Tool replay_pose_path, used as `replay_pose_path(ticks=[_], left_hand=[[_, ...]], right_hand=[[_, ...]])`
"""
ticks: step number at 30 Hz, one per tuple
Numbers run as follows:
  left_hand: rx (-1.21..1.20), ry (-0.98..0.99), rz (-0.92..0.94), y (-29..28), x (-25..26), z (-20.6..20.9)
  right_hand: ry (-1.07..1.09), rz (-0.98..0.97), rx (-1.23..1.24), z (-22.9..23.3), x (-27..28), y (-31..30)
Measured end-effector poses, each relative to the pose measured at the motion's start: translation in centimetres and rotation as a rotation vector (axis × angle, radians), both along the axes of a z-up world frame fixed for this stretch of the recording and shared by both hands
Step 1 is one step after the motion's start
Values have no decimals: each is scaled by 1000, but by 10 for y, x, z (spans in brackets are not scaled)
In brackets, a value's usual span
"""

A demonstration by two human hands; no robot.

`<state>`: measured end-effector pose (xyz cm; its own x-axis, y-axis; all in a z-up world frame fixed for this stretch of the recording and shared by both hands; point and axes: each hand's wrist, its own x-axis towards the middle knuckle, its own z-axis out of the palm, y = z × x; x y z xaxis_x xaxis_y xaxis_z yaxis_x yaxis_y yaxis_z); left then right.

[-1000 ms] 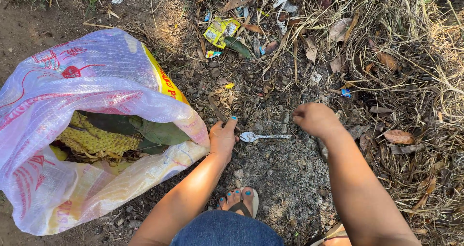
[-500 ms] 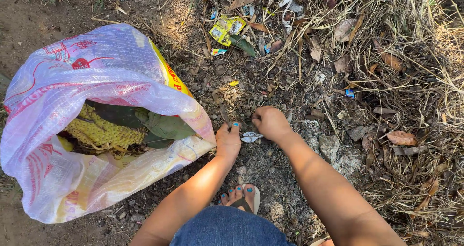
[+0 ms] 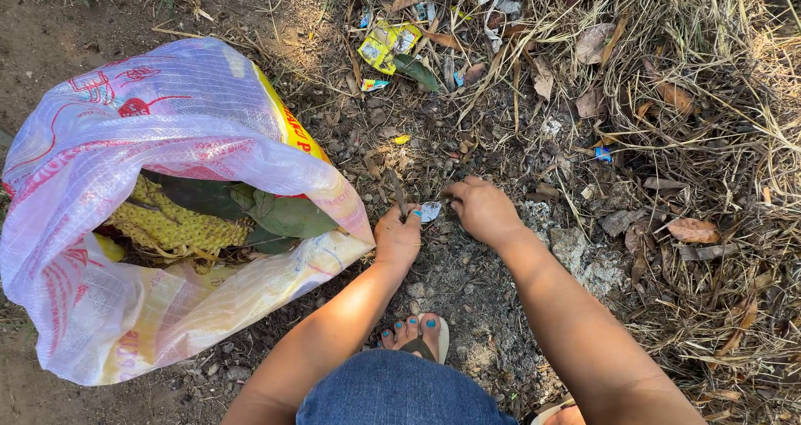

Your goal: The person picks up trash and dry leaves from the ground and places them into a large plastic bag.

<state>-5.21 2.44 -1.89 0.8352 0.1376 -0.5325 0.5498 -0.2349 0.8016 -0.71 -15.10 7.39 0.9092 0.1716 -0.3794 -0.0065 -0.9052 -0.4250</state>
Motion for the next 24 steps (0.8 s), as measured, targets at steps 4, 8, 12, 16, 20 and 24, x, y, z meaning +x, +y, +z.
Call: replay_pose_path(ticks=[4, 8, 12, 16, 20, 24], left_hand=[[-14, 17, -29, 2, -6, -5], [6, 43, -11, 5, -9, -2], [8, 49, -54, 7, -10, 7], [-11, 128, -142, 9, -9, 17], [-47, 65, -161, 11, -12, 27], [-222, 35, -126, 14, -17, 52]], right_hand=[[28, 138, -171, 5, 5, 13], [99, 156, -187, 5, 10, 10], [164, 145, -218, 12, 7, 10], [179, 129, -165, 15, -1, 8], [176, 172, -135, 10, -10, -5], [66, 115, -237, 9, -13, -1]])
